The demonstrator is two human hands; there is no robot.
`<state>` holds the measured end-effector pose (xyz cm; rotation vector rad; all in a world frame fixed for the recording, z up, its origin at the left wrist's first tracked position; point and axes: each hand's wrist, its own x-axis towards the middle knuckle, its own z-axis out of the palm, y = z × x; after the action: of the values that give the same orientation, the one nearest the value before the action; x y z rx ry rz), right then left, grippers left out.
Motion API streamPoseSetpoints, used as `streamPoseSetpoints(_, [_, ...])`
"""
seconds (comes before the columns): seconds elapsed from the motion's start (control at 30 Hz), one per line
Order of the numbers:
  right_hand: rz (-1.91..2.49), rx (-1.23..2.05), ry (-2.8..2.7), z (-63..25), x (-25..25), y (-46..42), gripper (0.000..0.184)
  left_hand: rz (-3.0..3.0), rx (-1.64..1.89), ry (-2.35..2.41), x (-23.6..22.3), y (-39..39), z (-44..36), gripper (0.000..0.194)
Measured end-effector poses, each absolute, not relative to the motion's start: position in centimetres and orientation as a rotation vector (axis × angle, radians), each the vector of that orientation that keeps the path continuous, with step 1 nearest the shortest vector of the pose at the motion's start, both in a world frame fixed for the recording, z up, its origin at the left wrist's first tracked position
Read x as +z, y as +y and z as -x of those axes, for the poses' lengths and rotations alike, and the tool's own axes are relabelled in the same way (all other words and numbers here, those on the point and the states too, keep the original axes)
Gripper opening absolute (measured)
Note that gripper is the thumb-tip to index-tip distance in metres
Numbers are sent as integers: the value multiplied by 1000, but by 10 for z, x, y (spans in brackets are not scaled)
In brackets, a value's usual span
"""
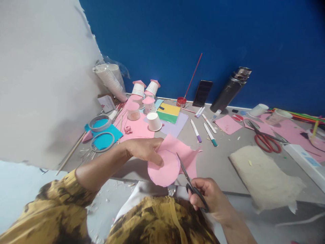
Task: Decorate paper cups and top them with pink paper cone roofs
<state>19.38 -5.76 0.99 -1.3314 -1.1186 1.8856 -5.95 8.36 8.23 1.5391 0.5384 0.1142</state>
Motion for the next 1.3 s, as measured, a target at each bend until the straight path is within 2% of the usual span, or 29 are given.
streamPoseSetpoints(0.17, [1348, 1905, -1187, -199, 9, -58, 39, -1619, 49, 590, 88, 85, 58, 10])
streamPoseSetpoints(0.33, [1331, 1897, -1259, -201, 9, -56, 40, -1696, -43, 589, 90, 85, 55, 39])
streamPoseSetpoints(0.4, [1324, 1900, -1255, -201, 10, -55, 41, -1695, -34, 602, 90, 86, 54, 44])
streamPoseSetpoints(0.6, [1307, 1884, -1221, -199, 7, -55, 50, -1623, 59, 588, 89, 87, 55, 35])
streamPoseSetpoints(0.7, [1325, 1845, -1187, -198, 6, -56, 56, -1534, 91, 555, 84, 85, 56, 22])
streamPoseSetpoints(0.83, [1355, 1777, -1190, -196, 6, -55, 59, -1309, 352, 683, 71, 76, 55, 28])
streamPoseSetpoints(0.97, [1359, 1768, -1219, -196, 8, -55, 50, -1196, 555, 787, 62, 62, 52, 28])
streamPoseSetpoints(1.1, [1345, 1767, -1265, -195, 12, -55, 35, -1255, 549, 831, 65, 55, 50, 25])
streamPoseSetpoints(1.3, [1349, 1810, -1258, -194, 13, -54, 27, -1285, 496, 857, 76, 56, 51, 22])
